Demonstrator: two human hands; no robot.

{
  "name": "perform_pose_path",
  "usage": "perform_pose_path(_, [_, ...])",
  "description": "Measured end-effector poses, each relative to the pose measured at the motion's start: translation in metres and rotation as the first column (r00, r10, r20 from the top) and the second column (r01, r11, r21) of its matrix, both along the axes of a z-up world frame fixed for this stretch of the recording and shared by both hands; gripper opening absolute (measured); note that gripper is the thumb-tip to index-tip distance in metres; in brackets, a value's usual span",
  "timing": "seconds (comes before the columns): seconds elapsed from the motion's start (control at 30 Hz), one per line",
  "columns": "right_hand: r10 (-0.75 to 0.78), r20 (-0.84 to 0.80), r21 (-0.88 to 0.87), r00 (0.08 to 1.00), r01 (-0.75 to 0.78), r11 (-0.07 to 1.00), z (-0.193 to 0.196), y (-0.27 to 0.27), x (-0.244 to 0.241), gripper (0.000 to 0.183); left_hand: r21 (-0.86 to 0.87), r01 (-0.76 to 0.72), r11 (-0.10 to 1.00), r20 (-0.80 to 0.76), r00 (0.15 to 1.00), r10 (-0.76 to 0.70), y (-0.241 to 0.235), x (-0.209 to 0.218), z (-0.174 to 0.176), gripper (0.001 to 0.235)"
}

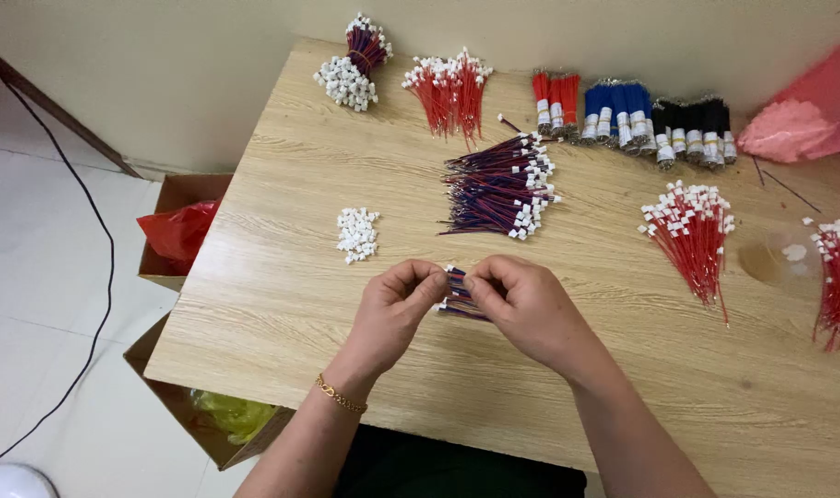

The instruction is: Attaching small white connectors to the ends of thin electrical wires

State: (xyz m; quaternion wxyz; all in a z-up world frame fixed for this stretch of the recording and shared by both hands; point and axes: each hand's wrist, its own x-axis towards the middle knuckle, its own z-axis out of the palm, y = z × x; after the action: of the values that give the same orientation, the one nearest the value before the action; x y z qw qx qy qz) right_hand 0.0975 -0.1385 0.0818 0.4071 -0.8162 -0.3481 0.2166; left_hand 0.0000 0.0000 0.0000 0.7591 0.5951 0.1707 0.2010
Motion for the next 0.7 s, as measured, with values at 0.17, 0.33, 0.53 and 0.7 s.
perform_pose_path(0.17, [-0.089, -0.109, 0.118, 0.99, 0.102, 0.988, -0.027, 0.002, 0.001, 0.011, 0.164, -0.143, 0.976, 0.067, 0.989, 0.134, -0.01, -0.003, 0.002, 0.009])
perform_pose_path(0.33, [-0.026, -0.067, 0.065, 0.997, 0.03, 0.997, -0.016, 0.009, -0.003, 0.012, 0.45, -0.242, 0.859, 0.148, 0.97, 0.195, -0.004, -0.008, 0.012, 0.003])
perform_pose_path(0.53, [-0.042, 0.004, 0.107, 0.999, 0.041, 0.993, -0.057, 0.012, 0.014, 0.01, 0.557, -0.054, 0.829, 0.036, 0.999, 0.04, 0.038, 0.009, -0.014, 0.012])
perform_pose_path(0.7, [-0.138, -0.099, 0.099, 0.986, 0.147, 0.984, -0.076, 0.017, 0.021, 0.008, 0.963, 0.026, 0.269, -0.14, 0.899, 0.415, 0.104, 0.035, -0.029, 0.024])
